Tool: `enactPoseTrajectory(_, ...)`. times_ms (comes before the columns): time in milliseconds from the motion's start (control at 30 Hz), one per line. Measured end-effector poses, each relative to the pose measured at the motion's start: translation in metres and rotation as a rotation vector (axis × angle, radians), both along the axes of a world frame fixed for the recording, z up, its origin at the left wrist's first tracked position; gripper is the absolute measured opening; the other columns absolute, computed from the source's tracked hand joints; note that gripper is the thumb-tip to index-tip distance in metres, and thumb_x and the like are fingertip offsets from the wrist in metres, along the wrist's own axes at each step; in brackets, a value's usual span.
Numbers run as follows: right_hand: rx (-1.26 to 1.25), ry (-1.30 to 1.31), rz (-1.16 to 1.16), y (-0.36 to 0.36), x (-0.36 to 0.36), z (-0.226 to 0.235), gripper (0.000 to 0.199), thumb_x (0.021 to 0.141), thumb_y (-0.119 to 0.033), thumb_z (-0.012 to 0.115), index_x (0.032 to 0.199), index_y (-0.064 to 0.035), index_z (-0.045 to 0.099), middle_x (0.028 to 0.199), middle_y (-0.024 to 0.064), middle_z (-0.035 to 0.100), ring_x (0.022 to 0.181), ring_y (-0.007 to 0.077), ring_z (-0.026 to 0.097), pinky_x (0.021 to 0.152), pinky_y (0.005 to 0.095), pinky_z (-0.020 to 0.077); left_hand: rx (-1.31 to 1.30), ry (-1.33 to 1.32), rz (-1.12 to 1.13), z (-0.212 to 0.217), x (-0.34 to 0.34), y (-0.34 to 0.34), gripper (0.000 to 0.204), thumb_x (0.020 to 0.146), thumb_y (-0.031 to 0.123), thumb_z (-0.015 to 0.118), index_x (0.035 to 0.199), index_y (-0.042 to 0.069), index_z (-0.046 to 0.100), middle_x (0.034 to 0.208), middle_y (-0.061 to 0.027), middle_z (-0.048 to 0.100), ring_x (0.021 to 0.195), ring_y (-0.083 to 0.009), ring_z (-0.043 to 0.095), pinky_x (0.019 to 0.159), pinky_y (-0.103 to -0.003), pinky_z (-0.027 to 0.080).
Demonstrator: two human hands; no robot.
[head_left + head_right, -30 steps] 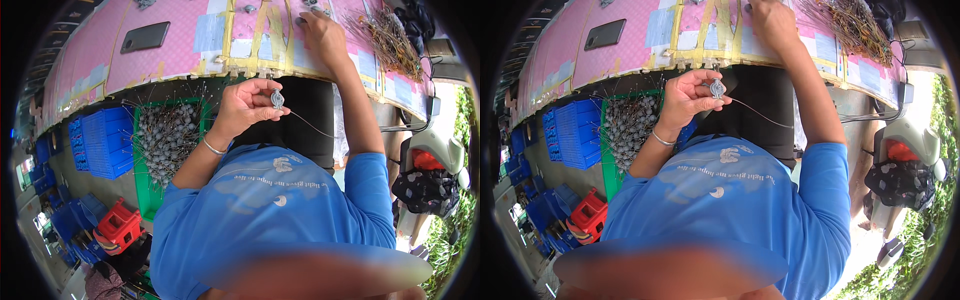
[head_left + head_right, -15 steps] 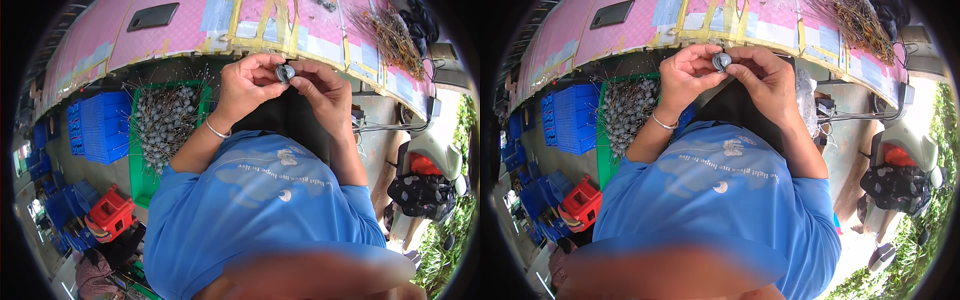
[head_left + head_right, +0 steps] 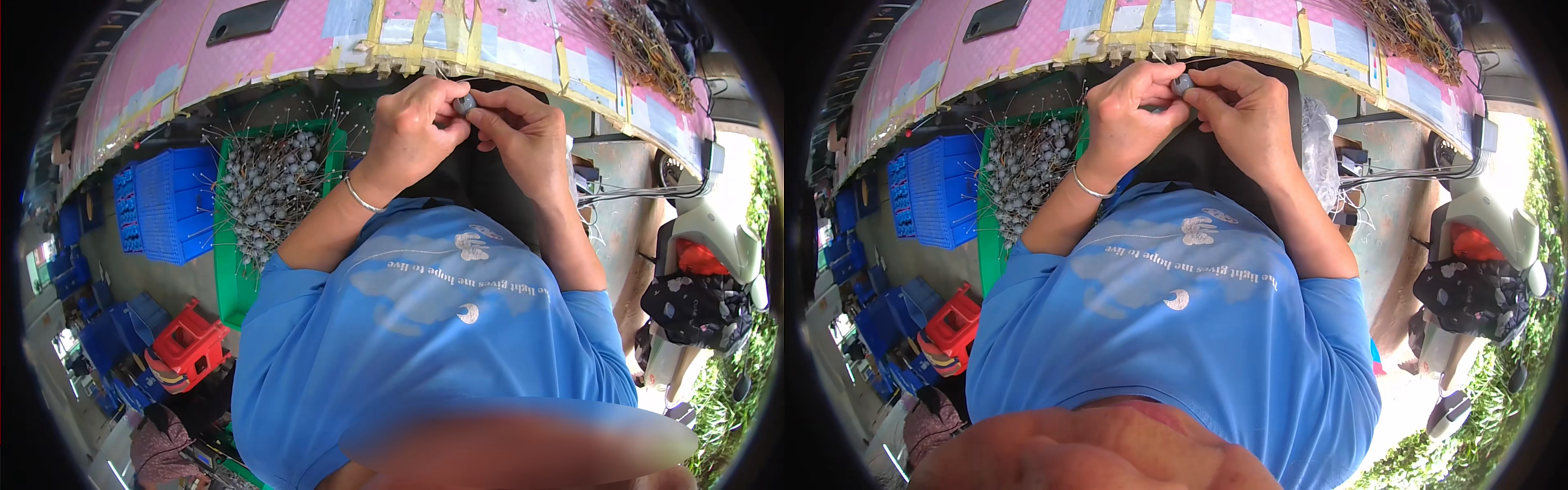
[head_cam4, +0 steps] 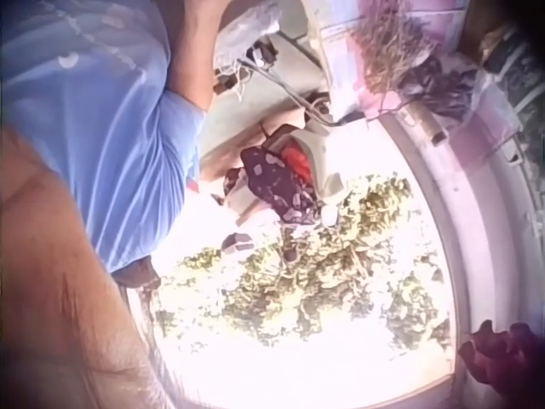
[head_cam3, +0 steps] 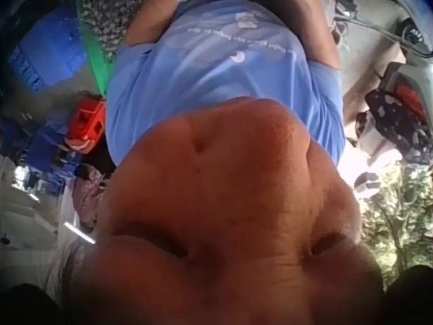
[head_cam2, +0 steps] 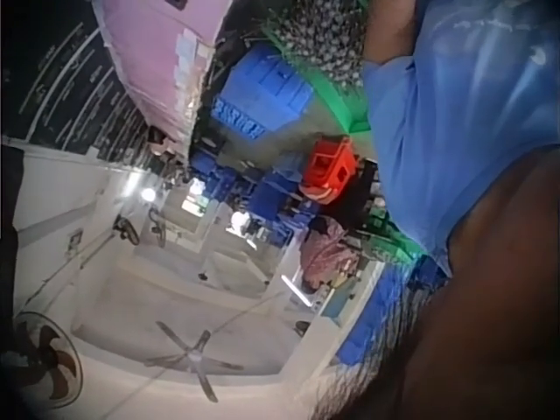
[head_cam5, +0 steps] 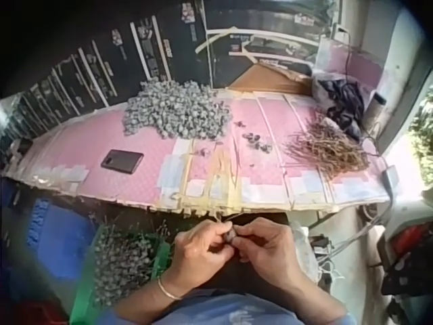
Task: Assembling small mechanical components by hand at a workbench.
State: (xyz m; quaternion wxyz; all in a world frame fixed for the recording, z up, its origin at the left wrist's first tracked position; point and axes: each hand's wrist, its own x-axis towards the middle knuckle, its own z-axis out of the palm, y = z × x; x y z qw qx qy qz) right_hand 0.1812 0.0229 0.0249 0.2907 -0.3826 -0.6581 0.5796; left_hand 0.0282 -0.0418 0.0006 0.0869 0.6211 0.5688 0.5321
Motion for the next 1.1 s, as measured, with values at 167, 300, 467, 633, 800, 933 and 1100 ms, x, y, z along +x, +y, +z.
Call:
enactPoseTrajectory(167,-0.017,0.206,0.067,0.018,0.014,-0.015,0.022,0.089,-0.01,0.07,0.109,0.0001,0.071,0.094,0.0039,0.072,0.084,0.0078,0.063,0.078,0.0245,0.0511,-0.204,-0.293,-0.156,0.001,-0.003,0.007,0.038,0.074,-0.009,0.073,0.111,0.0,0.066,0.092,-0.0083,0.072,0.082,-0.0141,0.072,0.07,-0.026,0.06)
enactPoseTrajectory(300,-0.085,0.338,0.093,0.029,0.019,-0.024,0.021,0.092,-0.01,0.067,0.109,0.0027,0.069,0.099,0.009,0.071,0.088,0.0139,0.065,0.084,0.0278,0.0528,-0.213,-0.697,-0.325,-0.009,0.001,0.011,0.042,0.076,-0.01,0.073,0.116,0.002,0.067,0.106,-0.0079,0.071,0.087,-0.016,0.072,0.071,-0.025,0.06)
enactPoseTrajectory(467,-0.345,0.494,0.208,0.03,0.014,-0.037,0.027,0.094,-0.015,0.064,0.115,0.0032,0.064,0.103,0.0107,0.069,0.096,0.0177,0.064,0.088,0.031,0.0504,-0.242,-0.753,-0.34,-0.012,0.007,0.008,0.042,0.079,-0.012,0.071,0.119,-0.003,0.063,0.109,-0.0102,0.068,0.091,-0.0168,0.07,0.078,-0.027,0.06)
enactPoseTrajectory(633,-0.491,0.612,0.179,0.024,0.0,-0.048,0.032,0.094,-0.019,0.065,0.117,0.0033,0.061,0.106,0.0111,0.067,0.099,0.0192,0.064,0.09,0.033,0.0496,-0.239,-0.648,-0.29,-0.007,0.01,0.007,0.047,0.08,-0.011,0.071,0.124,-0.007,0.057,0.108,-0.0133,0.067,0.094,-0.0167,0.069,0.083,-0.028,0.06)
enactPoseTrajectory(800,-0.388,0.559,0.022,0.018,-0.01,-0.051,0.025,0.095,-0.013,0.063,0.116,0.0009,0.061,0.105,0.0097,0.067,0.098,0.0171,0.064,0.086,0.0304,0.0518,-0.19,-0.737,-0.141,-0.025,0.004,0.009,0.044,0.074,-0.003,0.08,0.114,-0.003,0.062,0.098,-0.0142,0.07,0.087,-0.014,0.07,0.073,-0.027,0.06)
enactPoseTrajectory(933,-0.268,0.592,-0.033,0.026,-0.002,-0.053,0.014,0.095,-0.007,0.062,0.104,0.0005,0.068,0.102,0.0119,0.069,0.095,0.019,0.066,0.085,0.0346,0.0551,-0.013,-0.507,-0.151,-0.035,-0.005,0.006,0.022,0.079,0.001,0.078,0.097,-0.004,0.067,0.101,-0.0124,0.07,0.085,-0.0154,0.07,0.068,-0.024,0.06)
enactPoseTrajectory(1100,-0.241,0.597,-0.041,0.029,0.0,-0.049,0.015,0.095,-0.006,0.061,0.105,0.0017,0.069,0.104,0.0136,0.07,0.095,0.0201,0.067,0.086,0.0355,0.0557,-0.073,-0.498,-0.159,-0.015,-0.007,-0.007,0.016,0.081,0.003,0.077,0.093,-0.003,0.068,0.101,-0.0107,0.07,0.073,-0.0141,0.07,0.06,-0.023,0.058)
